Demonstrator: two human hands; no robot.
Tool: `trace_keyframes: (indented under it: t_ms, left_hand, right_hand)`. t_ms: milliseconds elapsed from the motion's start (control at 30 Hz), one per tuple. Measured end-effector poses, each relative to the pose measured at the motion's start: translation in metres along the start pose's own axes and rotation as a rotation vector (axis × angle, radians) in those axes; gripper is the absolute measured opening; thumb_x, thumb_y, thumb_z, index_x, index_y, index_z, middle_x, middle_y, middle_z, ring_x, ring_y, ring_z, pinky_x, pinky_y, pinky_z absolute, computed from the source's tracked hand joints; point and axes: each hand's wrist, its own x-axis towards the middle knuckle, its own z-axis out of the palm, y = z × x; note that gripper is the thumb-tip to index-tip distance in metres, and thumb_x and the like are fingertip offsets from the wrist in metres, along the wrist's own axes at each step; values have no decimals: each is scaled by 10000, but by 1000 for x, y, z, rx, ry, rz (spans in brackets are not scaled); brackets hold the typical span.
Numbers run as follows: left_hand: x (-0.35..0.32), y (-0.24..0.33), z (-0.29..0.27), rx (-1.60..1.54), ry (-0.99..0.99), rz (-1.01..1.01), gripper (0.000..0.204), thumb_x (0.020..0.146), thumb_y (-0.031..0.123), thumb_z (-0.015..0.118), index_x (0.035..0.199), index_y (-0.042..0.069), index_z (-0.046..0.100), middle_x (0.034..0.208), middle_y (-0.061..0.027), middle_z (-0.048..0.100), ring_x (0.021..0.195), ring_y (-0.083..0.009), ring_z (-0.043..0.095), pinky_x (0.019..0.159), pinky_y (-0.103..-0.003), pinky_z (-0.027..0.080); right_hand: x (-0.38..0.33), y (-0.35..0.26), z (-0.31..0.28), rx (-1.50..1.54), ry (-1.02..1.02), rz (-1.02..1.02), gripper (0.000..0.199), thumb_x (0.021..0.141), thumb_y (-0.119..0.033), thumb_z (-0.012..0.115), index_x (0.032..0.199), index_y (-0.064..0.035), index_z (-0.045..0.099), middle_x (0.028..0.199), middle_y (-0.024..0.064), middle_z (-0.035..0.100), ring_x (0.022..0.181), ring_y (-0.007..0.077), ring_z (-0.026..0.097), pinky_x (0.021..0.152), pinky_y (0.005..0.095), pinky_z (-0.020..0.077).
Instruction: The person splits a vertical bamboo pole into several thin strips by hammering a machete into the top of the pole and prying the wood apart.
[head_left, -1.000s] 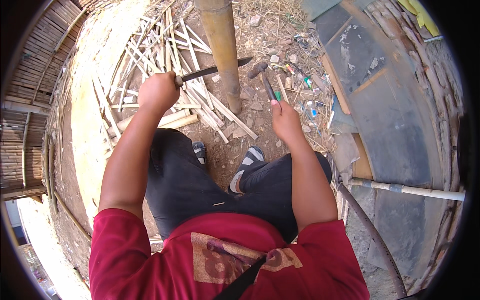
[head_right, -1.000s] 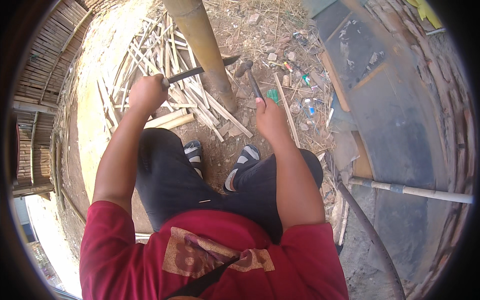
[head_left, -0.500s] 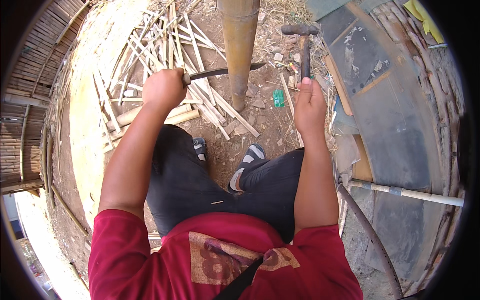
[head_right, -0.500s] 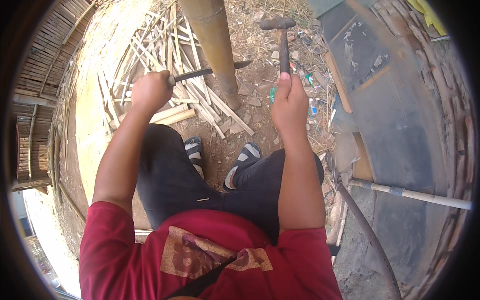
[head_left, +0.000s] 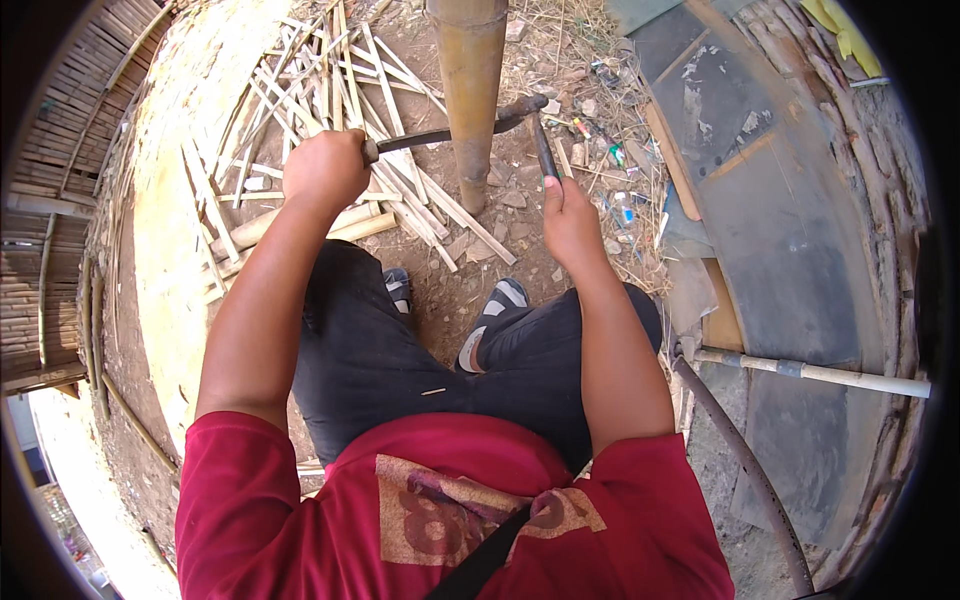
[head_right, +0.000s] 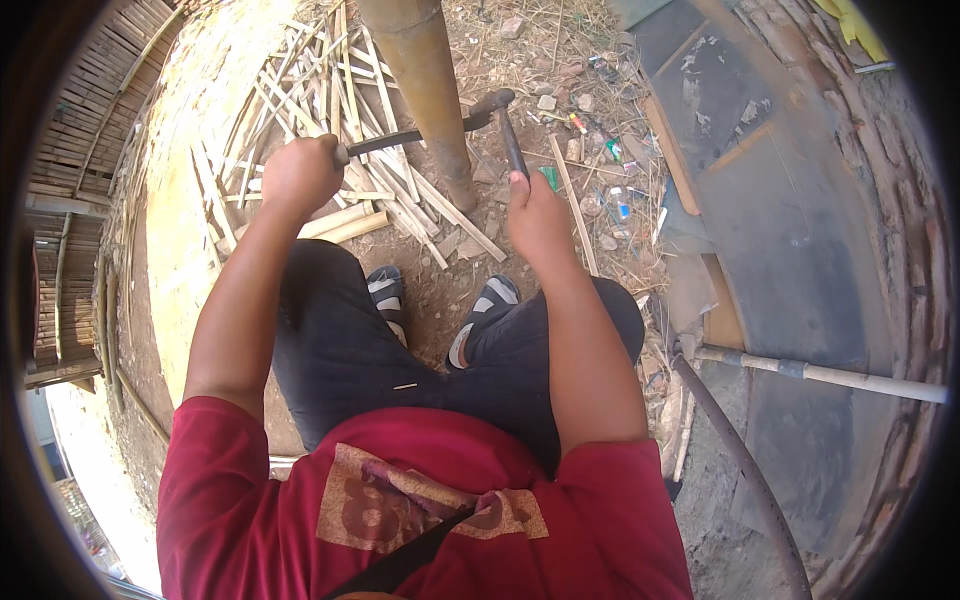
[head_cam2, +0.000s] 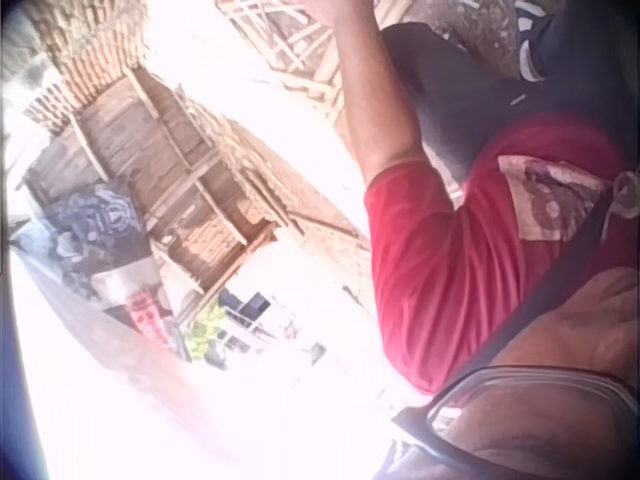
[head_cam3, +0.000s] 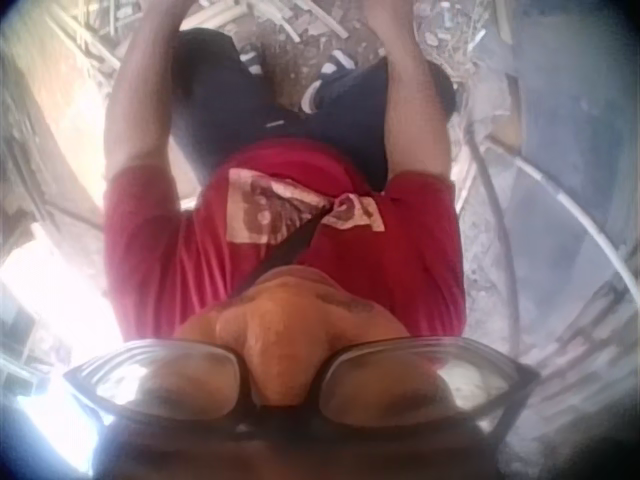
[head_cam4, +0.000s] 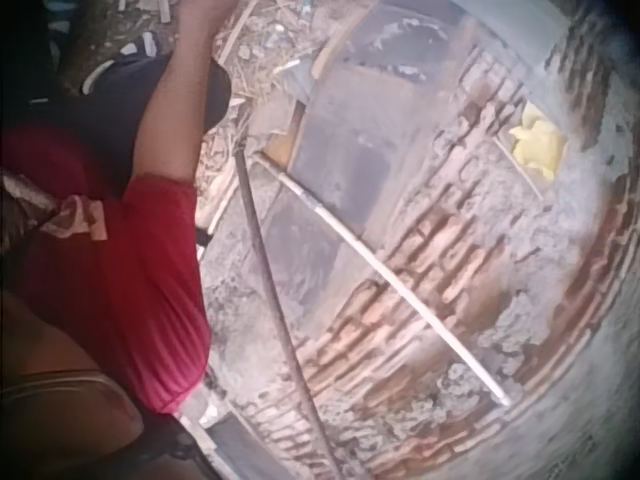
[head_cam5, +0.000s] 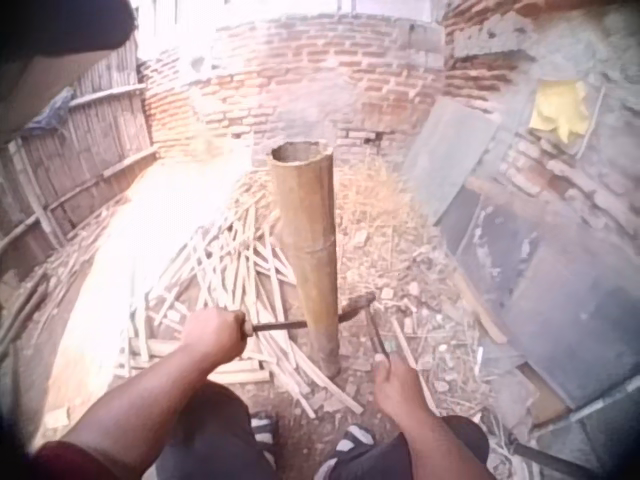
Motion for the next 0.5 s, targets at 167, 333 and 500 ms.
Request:
trace_keyframes:
  t_ms: [167, 333, 500]
  left_hand:
    - [-6, -5, 4, -5, 6, -34, 208, 913, 209, 603, 1044, 113, 734, 957, -194, 750, 901, -385, 732, 814, -510, 585]
    - [-3, 1, -2, -2, 5, -14, 219, 910, 196, 597, 1049, 100, 736, 960, -194, 752, 902, -385, 735, 814, -507, 587]
    - [-9, -6, 3, -15, -19, -40, 210, 920, 187, 591, 1039, 94, 737, 944, -195, 750, 911, -389, 733, 818, -511, 585]
  right_hand:
    - [3, -32, -30, 191, 22, 80, 469, 1081, -429, 475, 945, 5, 589, 825, 279, 665, 830, 524, 649, 725, 577, 487]
    - [8, 7, -3, -133, -57, -45, 449, 1103, -401, 444, 967, 4, 584, 738, 239, 630, 705, 453, 634, 646, 509, 467]
    - [1, -36, -44, 212, 100, 49, 447, 1108, -397, 434, 982, 3, 591, 730, 200, 632, 666, 390, 631, 633, 462, 473]
